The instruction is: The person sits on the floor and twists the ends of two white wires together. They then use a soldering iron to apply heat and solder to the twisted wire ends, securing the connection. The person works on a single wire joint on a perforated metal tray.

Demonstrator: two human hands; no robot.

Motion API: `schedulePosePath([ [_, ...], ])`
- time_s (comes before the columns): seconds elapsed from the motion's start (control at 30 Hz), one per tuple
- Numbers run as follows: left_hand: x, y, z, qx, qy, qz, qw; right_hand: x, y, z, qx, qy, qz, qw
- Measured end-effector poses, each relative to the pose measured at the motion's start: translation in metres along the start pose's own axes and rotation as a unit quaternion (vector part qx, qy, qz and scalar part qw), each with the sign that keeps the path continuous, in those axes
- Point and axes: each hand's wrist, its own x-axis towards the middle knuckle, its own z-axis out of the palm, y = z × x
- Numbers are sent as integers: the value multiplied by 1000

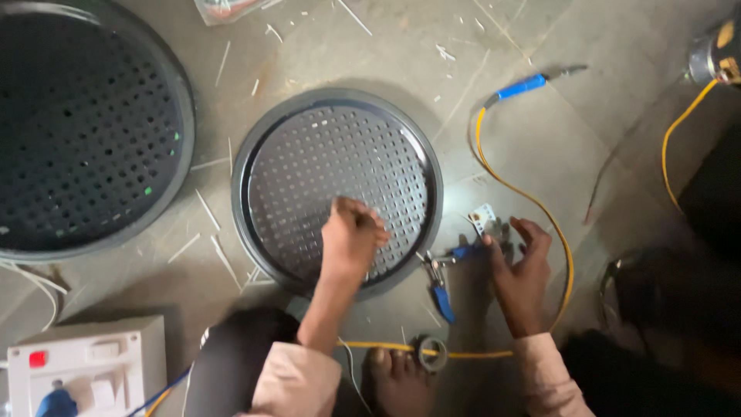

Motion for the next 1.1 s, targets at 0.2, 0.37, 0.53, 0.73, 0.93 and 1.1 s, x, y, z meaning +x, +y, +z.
schedulePosePath([
  [0.2, -19, 20, 0, 149, 0, -33, 988, 70, -45, 15, -39, -71, -136, 987],
  [0.37, -30, 27, 12, 147, 25, -77, 986, 176, -107, 56, 3, -192, -258, 947],
  [0.53, -31, 4, 24, 4, -66, -216, 974, 259, -170, 114, -3, -256, -323, 911],
  [0.73, -19, -22, 39, -1, -36, -359, 933, 319, -211, 200, 105, -270, -304, 907],
  [0.93, -14, -78, 64, 151, -5, -181, 972, 383, -215, 290, 72, -214, -326, 918],
  [1.1, -13, -145, 86, 201, -27, -203, 958, 425, -206, 354, 13, -171, -396, 902],
])
